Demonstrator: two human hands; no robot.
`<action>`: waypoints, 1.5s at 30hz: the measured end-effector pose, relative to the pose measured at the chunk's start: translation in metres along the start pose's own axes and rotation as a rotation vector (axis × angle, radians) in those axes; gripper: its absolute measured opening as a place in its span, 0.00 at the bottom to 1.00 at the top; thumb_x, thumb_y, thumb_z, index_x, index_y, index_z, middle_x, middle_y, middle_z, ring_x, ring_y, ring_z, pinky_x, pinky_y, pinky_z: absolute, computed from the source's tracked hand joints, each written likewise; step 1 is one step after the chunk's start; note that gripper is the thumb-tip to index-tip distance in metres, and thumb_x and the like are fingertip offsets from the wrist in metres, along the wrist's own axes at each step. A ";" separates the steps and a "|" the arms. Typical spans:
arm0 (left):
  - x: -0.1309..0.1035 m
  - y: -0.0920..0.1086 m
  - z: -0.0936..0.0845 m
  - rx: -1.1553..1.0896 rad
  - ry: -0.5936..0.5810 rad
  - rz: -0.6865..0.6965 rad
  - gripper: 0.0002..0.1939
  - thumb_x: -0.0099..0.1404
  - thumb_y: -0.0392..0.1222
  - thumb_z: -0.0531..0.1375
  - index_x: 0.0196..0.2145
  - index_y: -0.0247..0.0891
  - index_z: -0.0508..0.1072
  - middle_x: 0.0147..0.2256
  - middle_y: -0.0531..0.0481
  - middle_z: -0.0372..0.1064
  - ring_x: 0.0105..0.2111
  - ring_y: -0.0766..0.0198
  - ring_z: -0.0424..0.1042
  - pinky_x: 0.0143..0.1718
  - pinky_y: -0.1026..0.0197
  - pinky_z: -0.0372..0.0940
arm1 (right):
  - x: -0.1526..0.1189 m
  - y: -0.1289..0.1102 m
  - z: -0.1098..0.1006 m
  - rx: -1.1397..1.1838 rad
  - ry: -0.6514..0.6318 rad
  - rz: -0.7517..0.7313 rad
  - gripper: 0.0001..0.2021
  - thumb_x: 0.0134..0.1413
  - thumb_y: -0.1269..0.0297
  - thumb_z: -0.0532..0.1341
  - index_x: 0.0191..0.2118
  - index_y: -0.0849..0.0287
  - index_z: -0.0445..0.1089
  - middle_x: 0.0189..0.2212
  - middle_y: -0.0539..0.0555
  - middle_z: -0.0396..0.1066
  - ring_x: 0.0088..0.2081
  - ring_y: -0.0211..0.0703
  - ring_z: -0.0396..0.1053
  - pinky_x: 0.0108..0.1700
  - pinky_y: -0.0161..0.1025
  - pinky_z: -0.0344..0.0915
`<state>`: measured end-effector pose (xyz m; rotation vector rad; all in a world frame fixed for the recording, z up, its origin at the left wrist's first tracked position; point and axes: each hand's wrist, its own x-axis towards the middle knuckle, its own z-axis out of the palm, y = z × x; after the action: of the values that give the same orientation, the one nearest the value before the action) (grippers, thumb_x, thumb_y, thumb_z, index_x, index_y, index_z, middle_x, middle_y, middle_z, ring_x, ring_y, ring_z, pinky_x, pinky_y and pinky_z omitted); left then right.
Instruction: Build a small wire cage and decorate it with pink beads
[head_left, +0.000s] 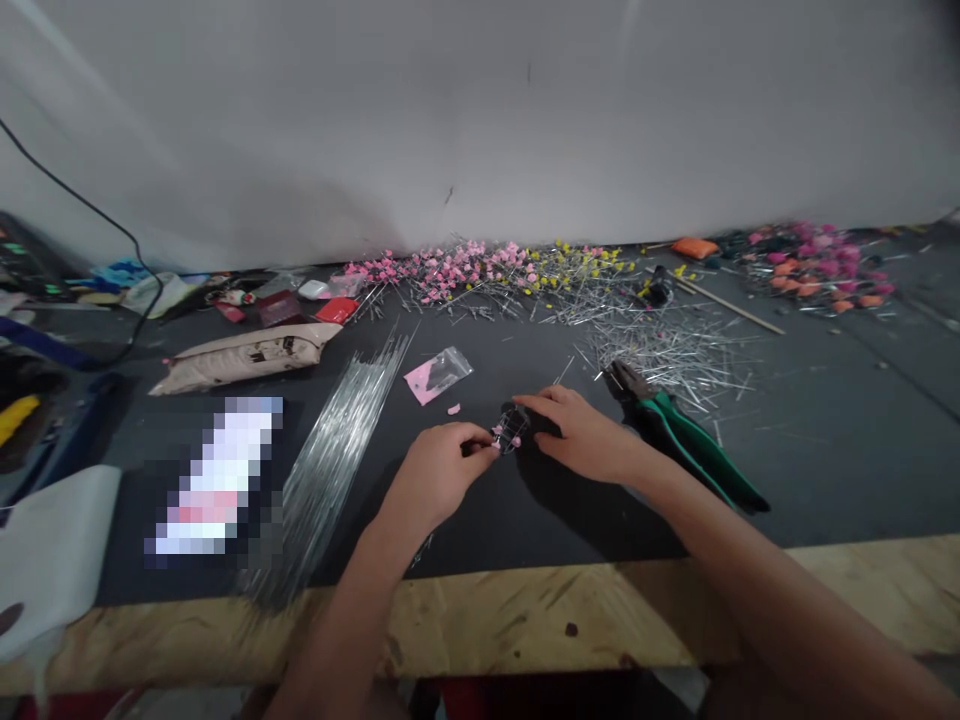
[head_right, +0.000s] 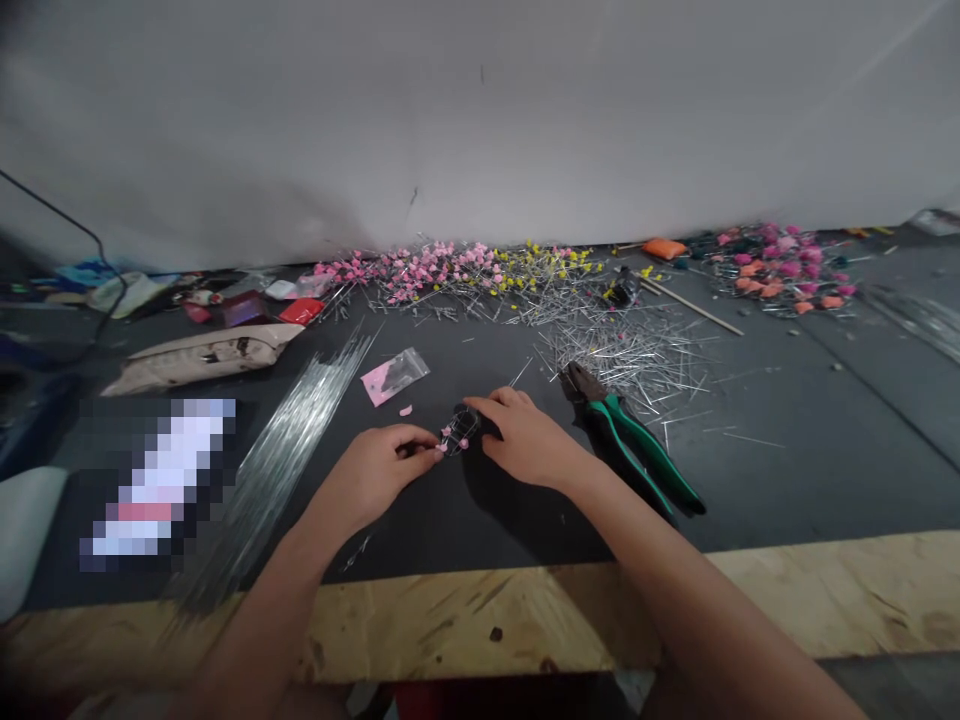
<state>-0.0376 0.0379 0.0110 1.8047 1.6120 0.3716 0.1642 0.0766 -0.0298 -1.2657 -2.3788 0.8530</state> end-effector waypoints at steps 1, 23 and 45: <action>0.000 0.000 0.001 0.008 0.000 0.004 0.11 0.58 0.45 0.55 0.33 0.40 0.75 0.28 0.52 0.73 0.27 0.64 0.68 0.27 0.63 0.55 | 0.000 0.000 0.000 -0.006 -0.001 0.000 0.26 0.50 0.72 0.54 0.57 0.54 0.58 0.47 0.58 0.60 0.52 0.48 0.57 0.54 0.46 0.55; 0.005 0.000 0.006 0.095 0.023 -0.072 0.08 0.56 0.44 0.57 0.29 0.40 0.73 0.25 0.52 0.71 0.25 0.64 0.67 0.24 0.63 0.52 | 0.003 0.000 -0.002 0.026 0.003 0.037 0.21 0.48 0.70 0.59 0.50 0.54 0.64 0.41 0.55 0.64 0.45 0.47 0.61 0.48 0.45 0.58; -0.001 0.000 0.004 0.042 -0.014 -0.026 0.11 0.59 0.46 0.54 0.33 0.41 0.74 0.31 0.50 0.74 0.29 0.62 0.70 0.26 0.63 0.56 | 0.002 0.000 -0.002 0.028 0.031 0.010 0.18 0.49 0.68 0.59 0.48 0.55 0.66 0.41 0.55 0.65 0.46 0.45 0.62 0.49 0.45 0.58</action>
<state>-0.0353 0.0358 0.0077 1.8118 1.6435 0.3140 0.1644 0.0790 -0.0281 -1.2713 -2.3305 0.8599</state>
